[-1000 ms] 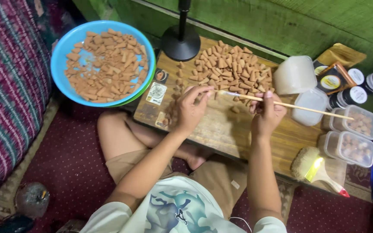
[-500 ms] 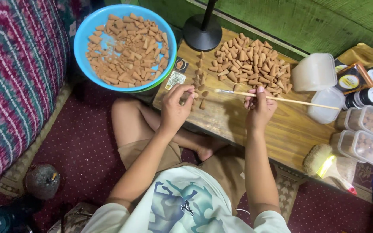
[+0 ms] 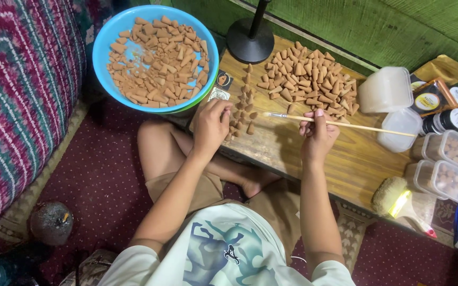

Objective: Applying a liquid substance to incense cones using a thin wooden stick

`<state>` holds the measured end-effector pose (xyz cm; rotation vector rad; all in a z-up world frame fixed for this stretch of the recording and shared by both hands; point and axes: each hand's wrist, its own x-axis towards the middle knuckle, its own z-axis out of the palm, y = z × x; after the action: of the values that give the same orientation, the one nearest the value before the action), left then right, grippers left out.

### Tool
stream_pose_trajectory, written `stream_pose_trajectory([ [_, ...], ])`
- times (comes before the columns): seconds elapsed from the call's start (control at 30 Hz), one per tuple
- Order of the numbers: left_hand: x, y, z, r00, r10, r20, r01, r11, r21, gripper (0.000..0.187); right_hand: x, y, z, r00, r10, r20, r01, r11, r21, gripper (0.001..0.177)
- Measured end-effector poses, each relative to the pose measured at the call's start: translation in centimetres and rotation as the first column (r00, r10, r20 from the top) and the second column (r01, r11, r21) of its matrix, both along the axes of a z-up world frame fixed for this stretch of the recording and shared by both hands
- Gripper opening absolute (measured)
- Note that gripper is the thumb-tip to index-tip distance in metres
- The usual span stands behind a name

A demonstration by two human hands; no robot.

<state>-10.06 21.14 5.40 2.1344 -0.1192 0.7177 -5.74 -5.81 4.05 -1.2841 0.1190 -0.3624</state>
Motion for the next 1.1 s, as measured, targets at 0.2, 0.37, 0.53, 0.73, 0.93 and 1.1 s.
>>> stream_pose_trajectory([
  [0.2,0.0,0.0,-1.3,0.995,-0.029,-0.095,0.024,0.999,-0.044,0.019,0.1,0.1,-0.2,1.0,-0.009,-0.005,0.009,1.0,-0.019,0.033],
  [0.37,0.3,0.1,-2.1,0.99,-0.056,-0.131,0.043,0.994,-0.097,0.019,0.0,-0.1,-0.1,1.0,-0.005,-0.014,0.005,1.0,-0.007,0.032],
  [0.53,0.1,0.0,-2.3,0.989,-0.067,-0.129,0.049,0.99,-0.133,0.021,0.0,-0.2,-0.4,1.0,-0.016,-0.021,0.016,1.0,-0.007,0.032],
  [0.73,-0.1,0.1,-1.7,0.988,-0.08,-0.129,0.062,0.988,-0.139,0.021,0.0,-0.3,-0.4,0.999,-0.015,-0.03,0.015,1.0,0.009,0.032],
  [0.93,0.1,0.3,-2.5,0.987,-0.096,-0.129,0.077,0.987,-0.142,0.025,0.1,-0.6,-0.7,0.999,-0.013,-0.038,0.014,1.0,0.019,0.032],
  [1.1,-0.1,0.8,-2.1,0.984,-0.114,-0.135,0.096,0.986,-0.134,0.034,0.0,-0.7,-0.9,0.999,-0.031,-0.026,0.032,0.999,0.029,0.031],
])
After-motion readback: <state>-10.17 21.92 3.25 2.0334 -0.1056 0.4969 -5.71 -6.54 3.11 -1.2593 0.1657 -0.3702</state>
